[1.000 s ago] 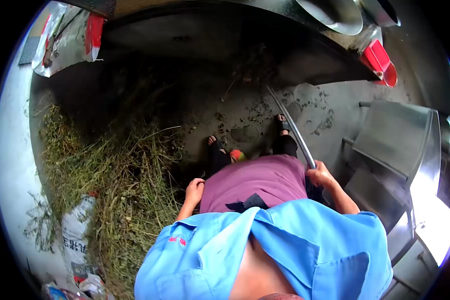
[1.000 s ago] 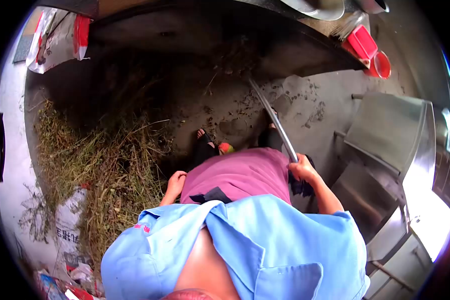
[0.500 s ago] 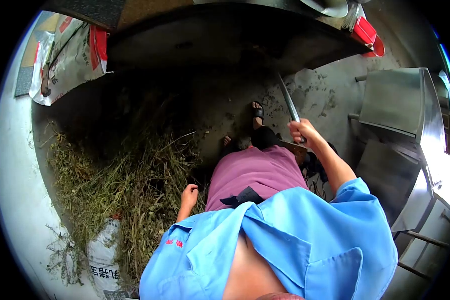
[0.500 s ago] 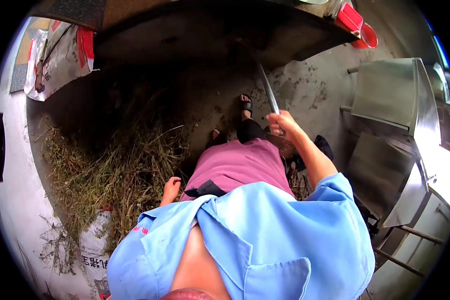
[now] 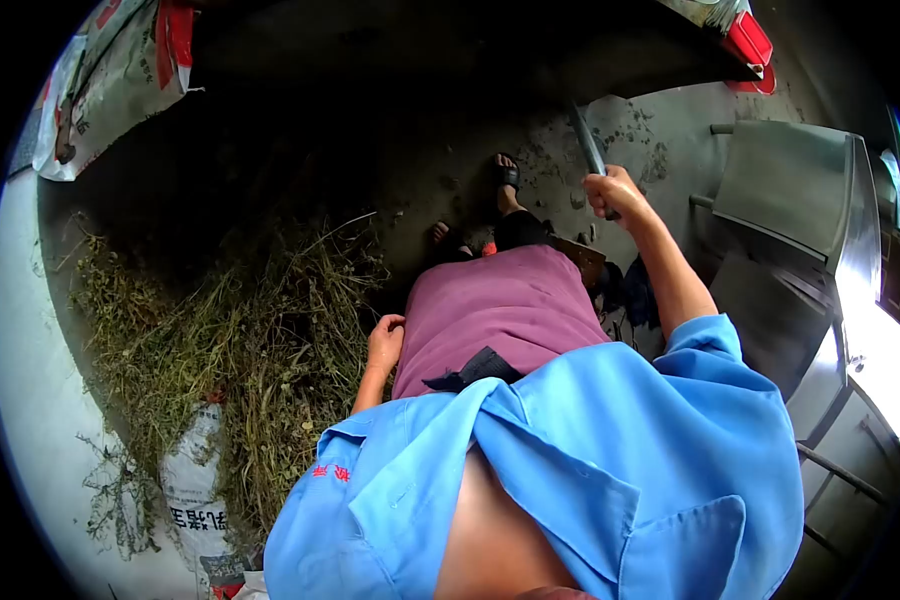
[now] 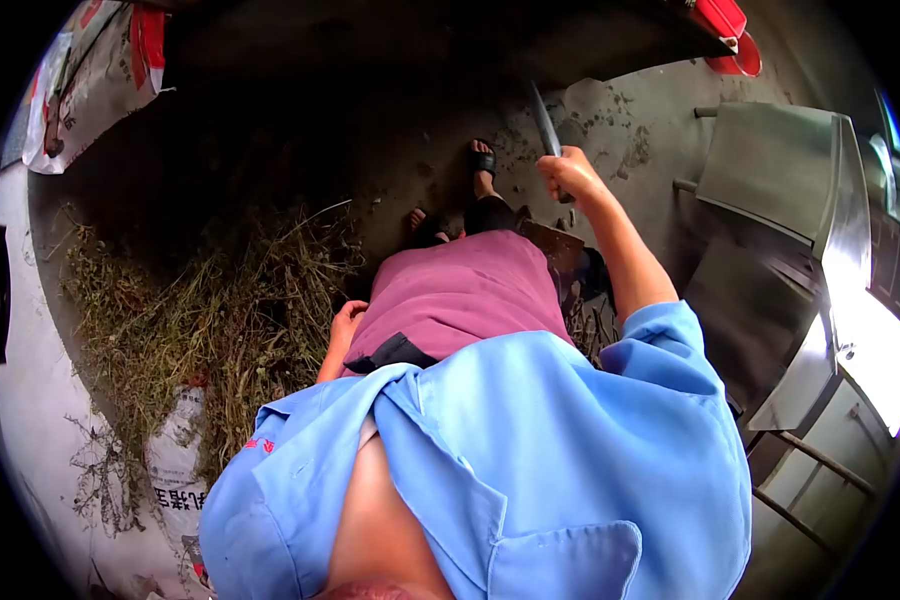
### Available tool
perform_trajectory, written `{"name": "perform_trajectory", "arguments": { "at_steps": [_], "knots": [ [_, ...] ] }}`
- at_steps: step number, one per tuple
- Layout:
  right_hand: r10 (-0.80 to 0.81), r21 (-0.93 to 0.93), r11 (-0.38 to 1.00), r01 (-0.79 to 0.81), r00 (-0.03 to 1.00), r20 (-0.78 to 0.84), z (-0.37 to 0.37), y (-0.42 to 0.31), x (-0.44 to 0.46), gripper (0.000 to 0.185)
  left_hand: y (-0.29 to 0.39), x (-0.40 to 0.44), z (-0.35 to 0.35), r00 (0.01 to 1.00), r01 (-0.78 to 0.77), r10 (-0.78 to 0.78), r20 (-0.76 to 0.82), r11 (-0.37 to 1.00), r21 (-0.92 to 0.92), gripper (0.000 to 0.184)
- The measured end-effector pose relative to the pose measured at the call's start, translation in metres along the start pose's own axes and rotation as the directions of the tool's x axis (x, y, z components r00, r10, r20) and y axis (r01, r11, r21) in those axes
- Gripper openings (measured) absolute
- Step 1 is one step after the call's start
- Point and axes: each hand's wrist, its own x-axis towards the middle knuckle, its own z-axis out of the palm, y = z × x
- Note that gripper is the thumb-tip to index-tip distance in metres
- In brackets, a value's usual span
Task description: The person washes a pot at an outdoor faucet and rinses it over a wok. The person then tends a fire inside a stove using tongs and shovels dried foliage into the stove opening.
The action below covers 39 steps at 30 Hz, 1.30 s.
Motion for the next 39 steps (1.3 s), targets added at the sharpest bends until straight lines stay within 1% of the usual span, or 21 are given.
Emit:
{"name": "perform_trajectory", "arguments": {
  "at_steps": [1, 3, 4, 7, 8, 9, 11, 12, 16, 21, 24, 25, 27, 29, 30, 32, 35, 36, 37, 39],
  "knots": [
    [-0.01, -0.039, 0.999, 0.01, 1.0, 0.002, 0.006, 0.0, -0.003, 0.016, -0.009, 0.003, -0.001, 1.0, 0.011, -0.012, 0.026, 0.999, 0.034, 0.022],
    [-0.022, -0.037, 0.999, 0.021, 0.999, -0.031, 0.019, 0.002, -0.008, 0.016, -0.016, 0.006, -0.001, 0.999, 0.013, -0.017, 0.05, 0.997, 0.074, 0.022],
    [-0.001, 0.048, 0.999, 0.002, 1.0, -0.005, 0.022, 0.001, -0.011, 0.015, -0.02, 0.007, -0.001, 0.998, 0.027, -0.031, 0.048, 0.997, 0.076, 0.022],
    [-0.011, 0.086, 0.996, 0.01, 1.0, 0.012, 0.029, 0.001, -0.025, 0.016, -0.027, 0.007, 0.0, 0.998, 0.051, -0.054, 0.046, 0.997, 0.064, 0.023],
    [0.015, 0.117, 0.993, -0.019, 0.999, 0.036, 0.029, 0.002, -0.03, 0.016, -0.023, 0.006, 0.0, 0.997, 0.062, -0.064, 0.048, 0.997, 0.051, 0.024],
    [0.012, 0.115, 0.993, -0.016, 0.999, 0.039, 0.031, 0.003, -0.034, 0.016, -0.02, 0.003, 0.0, 0.997, 0.061, -0.063, 0.044, 0.997, 0.048, 0.024],
    [0.02, 0.212, 0.977, -0.03, 0.999, 0.05, 0.034, 0.004, -0.043, 0.014, -0.012, -0.002, 0.0, 0.994, 0.109, -0.11, 0.016, 0.993, 0.045, 0.024],
    [0.03, 0.24, 0.97, -0.044, 0.998, 0.06, 0.035, 0.006, -0.044, 0.009, -0.018, -0.002, 0.002, 0.994, 0.108, -0.108, 0.014, 0.993, 0.044, 0.024],
    [0.02, 0.224, 0.974, -0.029, 0.999, 0.042, 0.037, 0.01, -0.036, 0.007, -0.032, -0.002, 0.007, 0.996, 0.088, -0.088, 0.016, 0.996, 0.02, 0.023],
    [-0.005, 0.408, 0.913, -0.024, 0.997, 0.071, 0.036, 0.004, 0.0, 0.008, -0.027, -0.011, 0.005, 0.993, 0.115, -0.115, 0.005, 0.993, 0.023, 0.024],
    [-0.034, 0.418, 0.908, 0.0, 0.997, 0.073, 0.036, -0.009, 0.021, 0.009, -0.037, -0.009, 0.003, 0.995, 0.101, -0.101, -0.002, 0.995, 0.017, 0.025],
    [0.0, 0.452, 0.891, -0.042, 0.996, 0.091, 0.034, -0.019, 0.025, 0.011, -0.037, -0.01, 0.001, 0.993, 0.114, -0.114, -0.01, 0.993, 0.022, 0.025],
    [-0.1, 0.524, 0.851, 0.034, 0.99, 0.098, 0.032, -0.026, 0.045, 0.012, -0.033, -0.013, 0.0, 0.995, 0.098, -0.098, -0.017, 0.994, 0.045, 0.025],
    [-0.168, 0.579, 0.813, 0.059, 0.976, 0.135, 0.036, -0.024, 0.057, 0.014, -0.026, -0.019, -0.002, 0.99, 0.138, -0.137, -0.042, 0.99, 0.017, 0.025],
    [-0.205, 0.572, 0.816, 0.086, 0.968, 0.147, 0.042, -0.017, 0.051, 0.017, -0.022, -0.022, -0.003, 0.991, 0.132, -0.131, -0.043, 0.991, 0.033, 0.025],
    [-0.126, 0.505, 0.862, 0.041, 0.983, 0.134, 0.043, 0.002, 0.026, 0.018, -0.016, -0.024, -0.001, 0.991, 0.124, -0.122, -0.058, 0.992, 0.033, 0.024],
    [-0.095, 0.247, 0.966, 0.072, 0.992, 0.08, 0.031, 0.037, -0.038, 0.016, -0.028, -0.021, 0.008, 0.988, 0.148, -0.149, -0.037, 0.989, -0.014, 0.024],
    [-0.025, 0.235, 0.972, 0.002, 0.995, 0.096, 0.027, 0.044, -0.062, 0.014, -0.022, -0.023, 0.011, 0.988, 0.148, -0.146, -0.053, 0.988, 0.033, 0.024],
    [0.017, 0.204, 0.978, -0.035, 0.996, 0.086, 0.028, 0.048, -0.085, 0.014, -0.029, -0.019, 0.014, 0.987, 0.151, -0.15, -0.057, 0.988, 0.018, 0.024],
    [0.078, 0.04, 0.996, -0.08, 0.996, 0.052, 0.014, 0.071, -0.114, 0.015, -0.05, -0.014, 0.024, 0.991, 0.134, -0.134, -0.025, 0.991, 0.012, 0.024]
  ]
}}
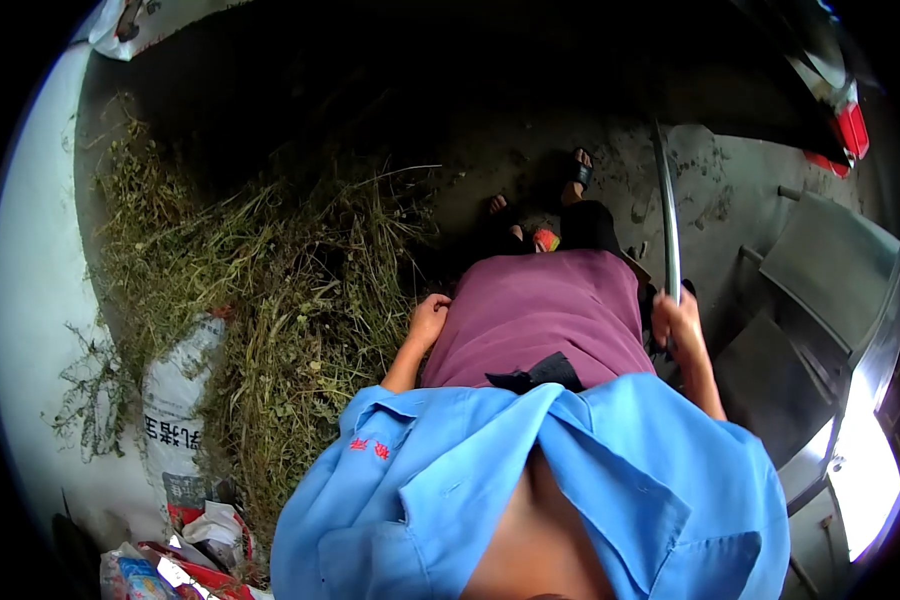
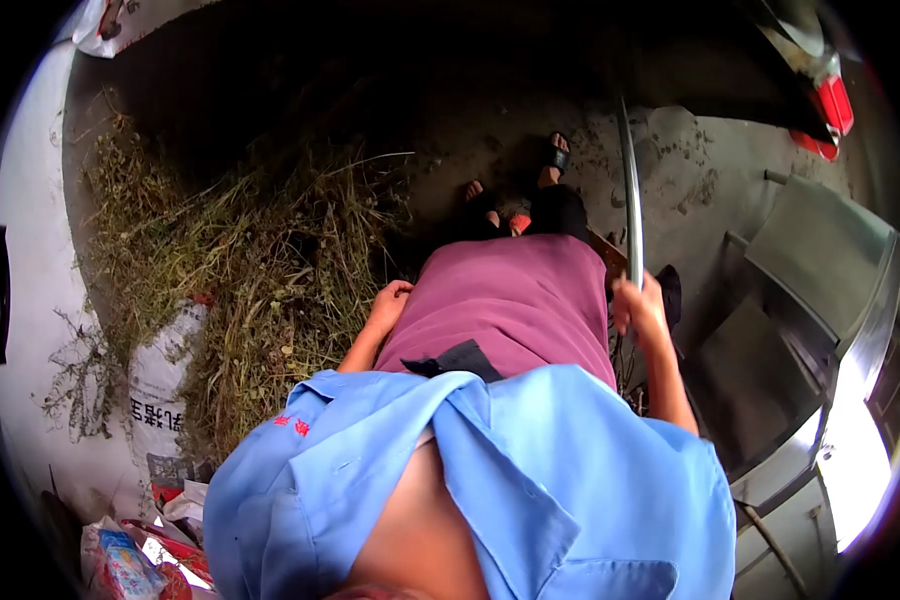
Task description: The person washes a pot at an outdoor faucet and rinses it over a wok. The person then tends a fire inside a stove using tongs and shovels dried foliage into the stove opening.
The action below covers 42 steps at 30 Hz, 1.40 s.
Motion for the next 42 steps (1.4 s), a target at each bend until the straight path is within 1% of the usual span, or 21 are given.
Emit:
{"name": "perform_trajectory", "arguments": {
  "at_steps": [2, 4, 8, 10, 14, 16, 18, 19, 20, 21, 22, 25, 28, 30, 32, 33, 35, 37, 39, 41, 42],
  "knots": [
    [0.057, -0.07, 0.996, -0.056, 0.998, 0.009, -0.007, 0.009, -0.018, 0.016, 0.011, 0.0, -0.001, 0.999, 0.042, -0.042, 0.003, 0.999, -0.02, 0.022],
    [0.134, -0.109, 0.986, -0.129, 0.99, 0.042, -0.01, 0.005, -0.022, 0.016, 0.034, -0.003, -0.005, 0.99, 0.123, -0.13, 0.062, 0.986, 0.111, 0.022],
    [0.28, -0.383, 0.893, -0.237, 0.958, 0.061, -0.003, -0.023, 0.013, 0.017, 0.043, 0.018, 0.0, 0.994, 0.079, -0.089, 0.064, 0.987, 0.136, 0.022],
    [0.339, -0.496, 0.827, -0.263, 0.938, 0.069, 0.008, -0.038, 0.047, 0.017, 0.056, 0.027, 0.004, 0.994, 0.104, -0.107, 0.035, 0.99, 0.094, 0.021],
    [0.277, -0.583, 0.802, -0.133, 0.946, 0.166, 0.038, -0.038, 0.131, 0.014, 0.078, 0.069, 0.024, 0.999, 0.039, -0.04, -0.003, 0.988, -0.148, 0.019],
    [0.248, -0.625, 0.776, -0.08, 0.95, 0.187, 0.064, -0.043, 0.169, 0.014, 0.099, 0.093, 0.029, 0.999, -0.013, 0.012, -0.034, 0.999, -0.039, 0.02],
    [0.255, -0.599, 0.793, -0.11, 0.953, 0.163, 0.098, -0.055, 0.203, 0.014, 0.107, 0.126, 0.033, 0.989, -0.145, 0.142, -0.041, 0.985, -0.089, 0.019],
    [0.281, -0.606, 0.786, -0.125, 0.944, 0.171, 0.113, -0.059, 0.221, 0.014, 0.107, 0.141, 0.031, 0.993, -0.117, 0.114, -0.039, 0.989, -0.093, 0.019],
    [0.312, -0.581, 0.804, -0.124, 0.92, 0.236, 0.128, -0.064, 0.242, 0.014, 0.109, 0.159, 0.025, 0.975, -0.218, 0.221, 0.0, 0.962, 0.165, 0.018],
    [0.341, -0.549, 0.825, -0.135, 0.894, 0.292, 0.142, -0.066, 0.262, 0.014, 0.108, 0.179, 0.017, 0.945, -0.322, 0.315, 0.084, 0.856, 0.404, 0.018],
    [0.337, -0.605, 0.79, -0.1, 0.895, 0.292, 0.157, -0.07, 0.279, 0.016, 0.106, 0.201, 0.007, 0.943, -0.332, 0.31, 0.12, 0.85, 0.409, 0.018],
    [0.368, -0.698, 0.714, -0.053, 0.877, 0.31, 0.198, -0.054, 0.335, 0.023, 0.096, 0.268, -0.014, 0.931, -0.362, 0.198, 0.306, 0.603, 0.711, 0.018],
    [0.243, -0.707, 0.696, 0.129, 0.884, 0.4, 0.258, -0.043, 0.354, 0.022, 0.088, 0.323, -0.049, 0.898, -0.44, 0.165, 0.408, 0.343, 0.83, 0.021],
    [0.135, -0.731, 0.591, 0.34, 0.852, 0.505, 0.288, -0.055, 0.349, 0.023, 0.062, 0.361, -0.07, 0.872, -0.475, 0.233, 0.43, 0.192, 0.859, 0.021],
    [0.05, -0.682, 0.576, 0.45, 0.814, 0.579, 0.296, -0.074, 0.35, 0.021, 0.033, 0.392, -0.1, 0.8, -0.473, 0.49, 0.346, 0.159, 0.867, 0.019],
    [0.052, -0.672, 0.581, 0.46, 0.803, 0.594, 0.303, -0.089, 0.349, 0.02, 0.008, 0.419, -0.118, 0.865, -0.372, 0.402, 0.3, 0.11, 0.922, 0.019],
    [-0.143, -0.537, 0.525, 0.66, 0.69, 0.709, 0.321, -0.095, 0.365, 0.016, -0.059, 0.479, -0.183, 0.856, -0.165, 0.389, 0.341, -0.42, 0.893, 0.018],
    [-0.228, -0.448, 0.51, 0.734, 0.618, 0.753, 0.354, -0.101, 0.384, 0.014, -0.034, 0.468, -0.238, 0.851, -0.038, 0.368, 0.374, -0.668, 0.743, 0.022],
    [-0.233, -0.427, 0.525, 0.736, 0.607, 0.76, 0.39, -0.1, 0.396, 0.013, -0.025, 0.455, -0.322, 0.976, -0.049, 0.193, 0.097, -0.24, 0.969, 0.031],
    [-0.047, -0.422, 0.622, 0.66, 0.569, 0.821, 0.41, -0.112, 0.39, 0.015, -0.031, 0.434, -0.388, 0.986, 0.115, 0.133, -0.101, -0.108, 0.987, 0.043],
    [-0.107, -0.382, 0.571, 0.727, 0.527, 0.843, 0.422, -0.103, 0.386, 0.021, -0.012, 0.411, -0.403, 0.987, 0.152, -0.004, -0.158, -0.263, 0.953, 0.049]
  ]
}}
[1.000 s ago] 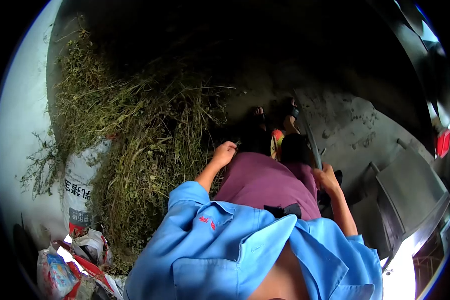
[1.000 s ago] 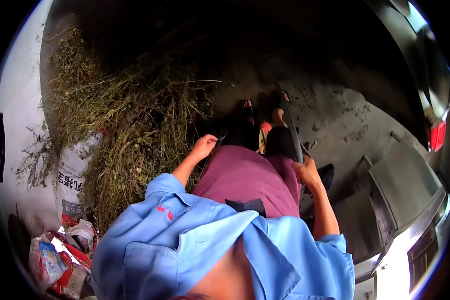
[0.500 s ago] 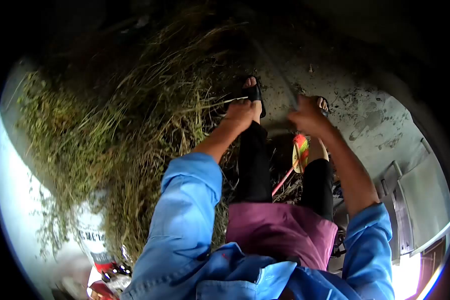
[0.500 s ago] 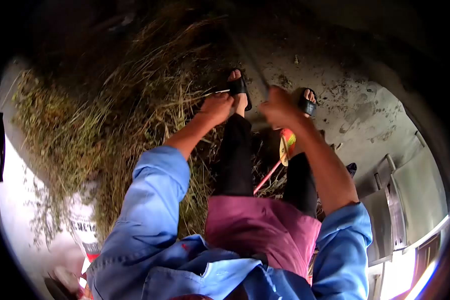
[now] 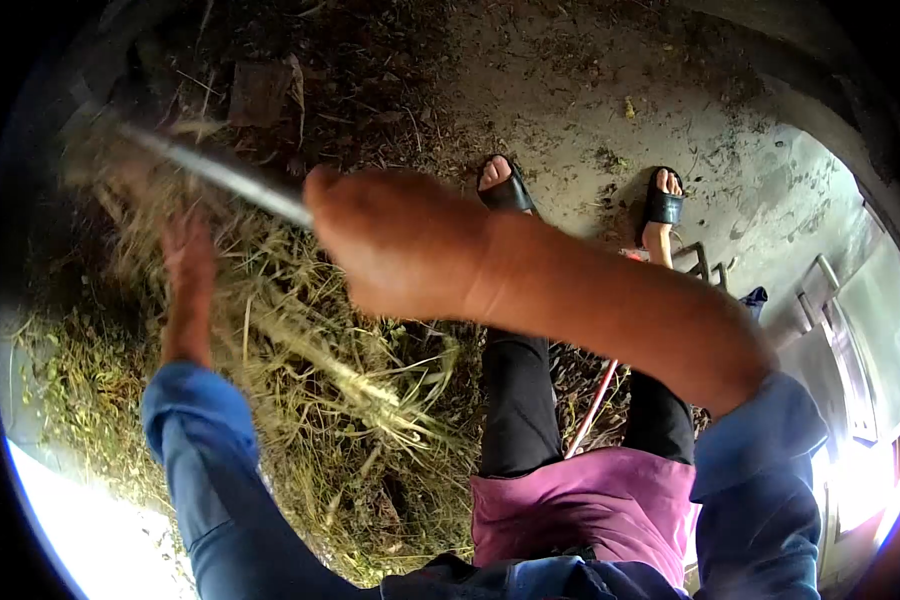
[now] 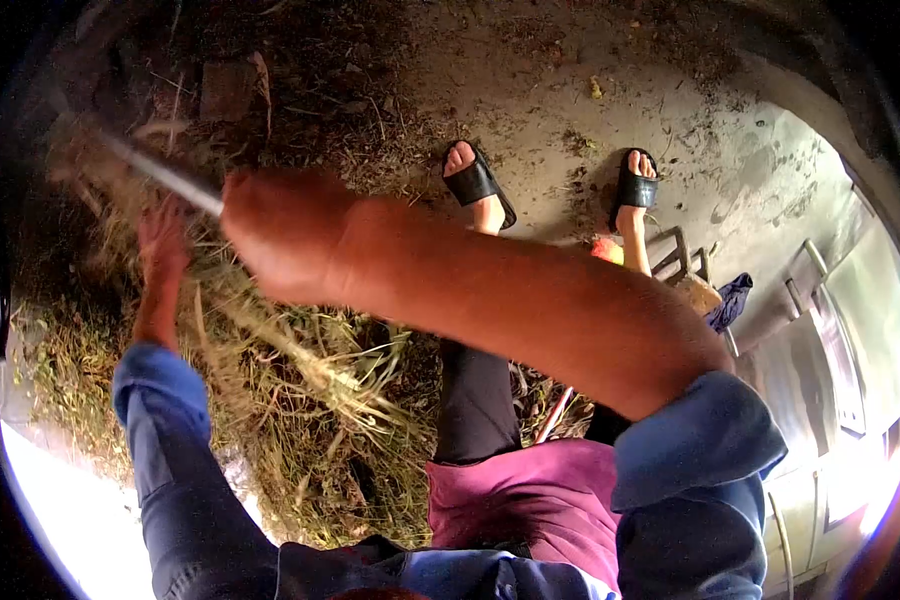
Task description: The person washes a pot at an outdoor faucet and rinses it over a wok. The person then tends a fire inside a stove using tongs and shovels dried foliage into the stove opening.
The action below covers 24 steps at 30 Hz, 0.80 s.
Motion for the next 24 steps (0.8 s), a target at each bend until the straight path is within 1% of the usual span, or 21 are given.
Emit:
{"name": "perform_trajectory", "arguments": {
  "at_steps": [1, 2, 3, 4, 5, 6, 7, 10, 11, 12, 13, 14, 16, 17, 18, 19, 20, 21, 22, 23, 24],
  "knots": [
    [-0.056, 0.015, 0.998, 0.056, 0.998, -0.002, 0.009, -0.005, 0.005, 0.026, -0.022, -0.021, -0.015, 0.989, -0.007, -0.019, 0.15, 0.985, 0.17, 0.058],
    [-0.038, 0.153, 0.988, 0.023, 0.995, 0.094, 0.016, -0.014, 0.014, 0.026, -0.045, -0.042, -0.029, 0.955, -0.061, -0.037, 0.293, 0.946, 0.318, 0.068],
    [-0.136, 0.091, 0.987, 0.131, 0.989, 0.056, 0.021, -0.025, 0.022, 0.024, -0.059, -0.058, -0.033, 0.904, -0.156, -0.094, 0.417, 0.836, 0.526, 0.074],
    [-0.233, 0.022, 0.972, 0.233, 0.972, 0.017, 0.026, -0.036, 0.03, 0.023, -0.096, -0.059, 0.016, 0.886, -0.031, -0.144, 0.441, 0.93, 0.367, 0.077],
    [-0.241, 0.014, 0.97, 0.241, 0.968, 0.068, 0.022, -0.045, 0.041, 0.023, -0.103, -0.057, 0.016, 0.883, -0.032, -0.149, 0.445, 0.927, 0.374, 0.077],
    [-0.25, 0.006, 0.968, 0.251, 0.96, 0.125, 0.019, -0.054, 0.052, 0.023, -0.108, -0.052, 0.018, 0.89, 0.035, -0.122, 0.439, 0.979, 0.201, 0.073],
    [-0.19, 0.104, 0.977, 0.186, 0.981, 0.028, 0.023, -0.057, 0.069, 0.025, -0.114, -0.05, 0.017, 0.894, 0.106, -0.105, 0.435, 0.994, 0.022, 0.073],
    [0.063, 0.173, 0.983, -0.06, 0.998, -0.007, 0.021, -0.038, 0.101, 0.024, -0.114, -0.014, 0.011, 0.899, 0.106, -0.017, 0.438, 0.978, -0.181, 0.076],
    [0.143, 0.214, 0.968, -0.127, 0.988, -0.058, 0.015, -0.029, 0.098, 0.022, -0.096, -0.009, 0.005, 0.925, 0.154, -0.052, 0.377, 0.958, -0.244, 0.074],
    [0.243, 0.149, 0.961, -0.232, 0.968, -0.061, 0.013, -0.017, 0.099, 0.022, -0.077, -0.002, 0.002, 0.945, 0.183, -0.078, 0.316, 0.931, -0.317, 0.073],
    [0.246, -0.008, 0.969, -0.247, 0.966, -0.075, 0.007, 0.003, 0.092, 0.024, -0.061, 0.004, -0.002, 0.951, 0.157, -0.047, 0.305, 0.924, -0.347, 0.073],
    [0.225, -0.286, 0.926, -0.248, 0.968, -0.111, 0.0, 0.021, 0.083, 0.028, -0.047, 0.009, -0.01, 0.926, 0.203, -0.034, 0.376, 0.884, -0.42, 0.069],
    [0.285, -0.213, 0.91, -0.356, 0.909, -0.303, 0.01, 0.06, 0.036, 0.03, -0.023, 0.019, -0.005, 0.901, 0.227, 0.021, 0.434, 0.83, -0.51, 0.066],
    [0.356, -0.114, 0.903, -0.413, 0.871, -0.339, 0.012, 0.078, 0.008, 0.023, -0.028, 0.024, 0.013, 0.925, 0.19, 0.027, 0.378, 0.83, -0.524, 0.065],
    [0.347, -0.109, 0.904, -0.413, 0.858, -0.378, 0.015, 0.094, -0.027, 0.023, -0.039, 0.027, 0.033, 0.945, 0.167, 0.016, 0.328, 0.835, -0.524, 0.063],
    [0.366, -0.12, 0.884, -0.452, 0.828, -0.426, 0.011, 0.093, -0.061, 0.023, -0.047, 0.031, 0.056, 0.967, 0.152, 0.036, 0.253, 0.714, -0.684, 0.062],
    [0.351, -0.156, 0.862, -0.482, 0.79, -0.503, 0.016, 0.101, -0.096, 0.026, -0.048, 0.023, 0.041, 0.961, 0.179, 0.016, 0.275, 0.723, -0.668, 0.062],
    [0.503, -0.04, 0.815, -0.578, 0.74, -0.447, 0.018, 0.091, -0.126, 0.031, -0.042, 0.013, 0.004, 0.931, 0.233, 0.018, 0.365, 0.742, -0.629, 0.062],
    [0.52, -0.028, 0.8, -0.599, 0.716, -0.466, 0.029, 0.085, -0.158, 0.031, -0.042, 0.006, -0.017, 0.893, 0.279, 0.02, 0.449, 0.759, -0.589, 0.062],
    [0.649, 0.067, 0.738, -0.672, 0.678, -0.347, 0.032, 0.066, -0.176, 0.031, -0.048, 0.007, -0.004, 0.891, 0.292, 0.003, 0.454, 0.763, -0.577, 0.062],
    [0.755, 0.143, 0.652, -0.745, 0.619, -0.216, 0.033, 0.048, -0.19, 0.031, -0.051, 0.011, 0.02, 0.967, 0.097, 0.057, 0.25, 0.82, -0.564, 0.061]
  ]
}}
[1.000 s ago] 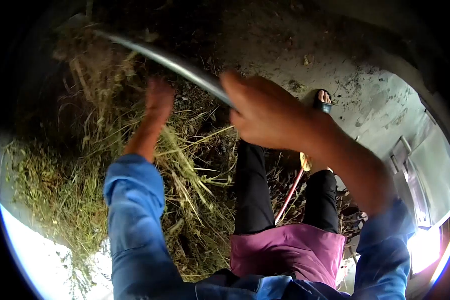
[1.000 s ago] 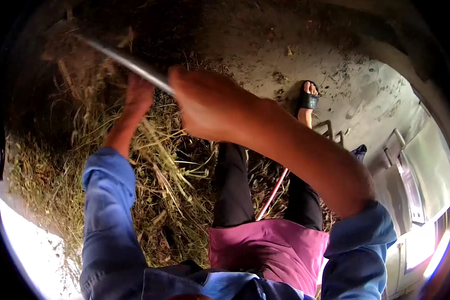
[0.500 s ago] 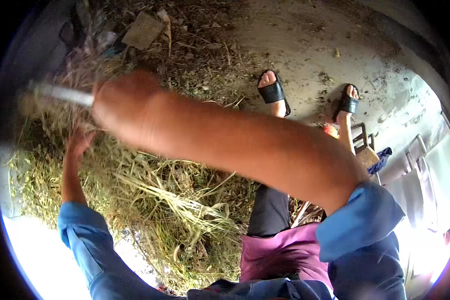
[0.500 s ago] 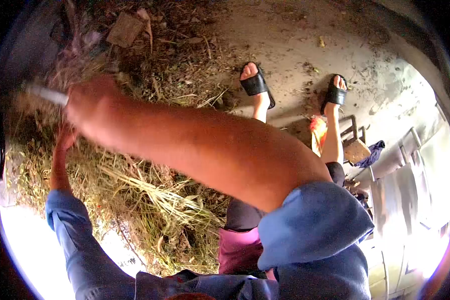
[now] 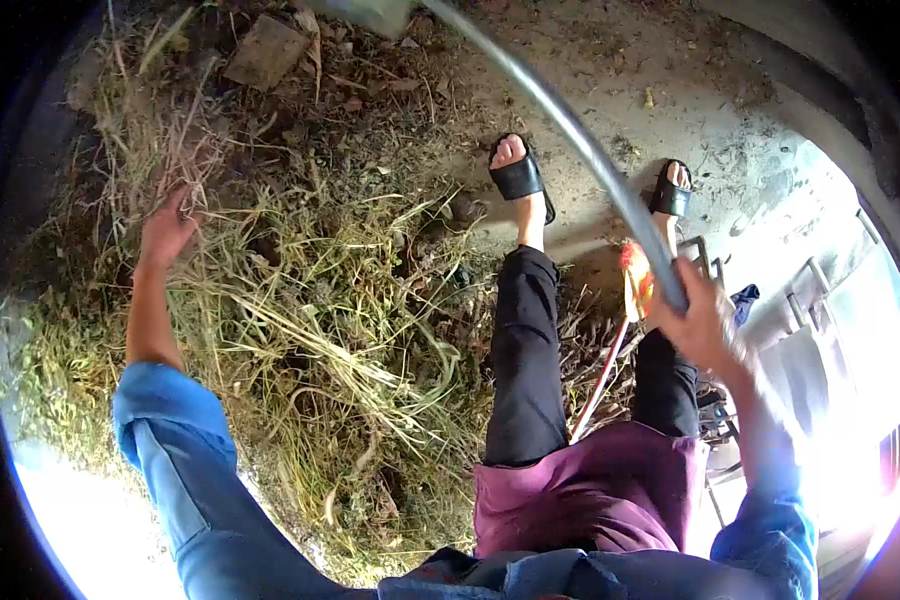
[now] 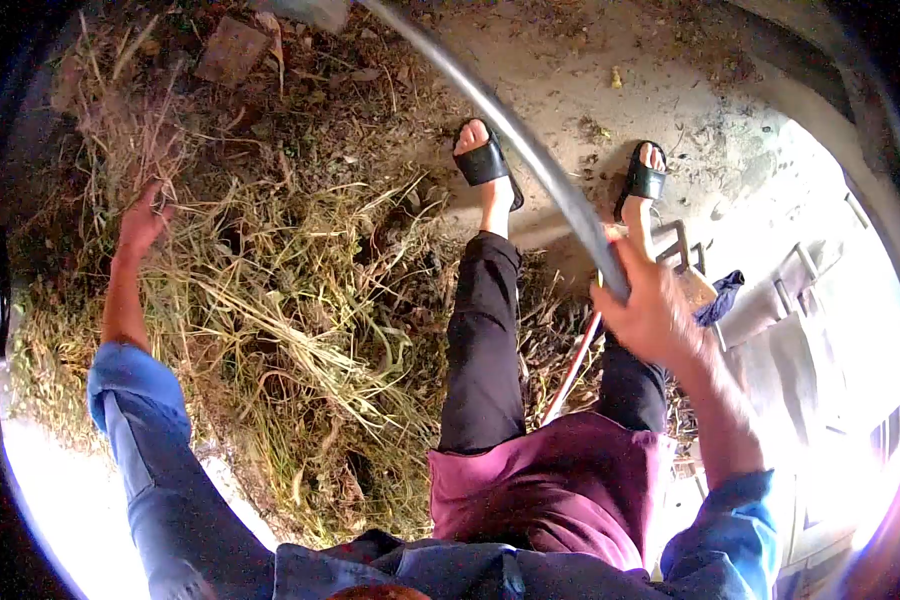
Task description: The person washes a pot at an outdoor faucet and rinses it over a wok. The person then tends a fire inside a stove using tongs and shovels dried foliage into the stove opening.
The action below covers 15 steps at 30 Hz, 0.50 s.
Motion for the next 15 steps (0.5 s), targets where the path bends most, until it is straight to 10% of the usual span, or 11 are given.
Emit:
{"name": "perform_trajectory", "arguments": {
  "at_steps": [1, 5, 10, 13, 15],
  "knots": [
    [-0.021, 0.002, 1.0, 0.021, 0.999, 0.05, 0.004, 0.008, -0.013, 0.032, -0.006, 0.005, 0.005, 0.973, -0.174, 0.189, -0.134, 0.978, 0.114, 0.06],
    [-0.066, 0.074, 0.995, 0.059, 0.993, 0.093, 0.026, 0.02, -0.007, 0.031, 0.047, -0.033, -0.033, 0.998, -0.067, 0.063, 0.026, 0.965, 0.254, 0.054],
    [-0.224, 0.035, 0.975, 0.222, 0.964, 0.144, 0.042, 0.01, 0.031, 0.022, 0.081, -0.072, -0.06, 0.975, -0.22, 0.222, -0.011, 0.973, 0.062, 0.038],
    [-0.357, 0.118, 0.933, 0.34, 0.917, 0.18, 0.059, -0.008, 0.024, 0.026, 0.124, -0.114, -0.067, 0.849, -0.405, 0.375, -0.371, 0.914, -0.004, 0.031],
    [-0.45, 0.187, 0.889, 0.418, 0.874, 0.183, 0.067, -0.032, 0.008, 0.026, 0.155, -0.151, -0.067, 0.58, -0.651, 0.429, -0.692, 0.755, -0.077, 0.029]
  ]
}}
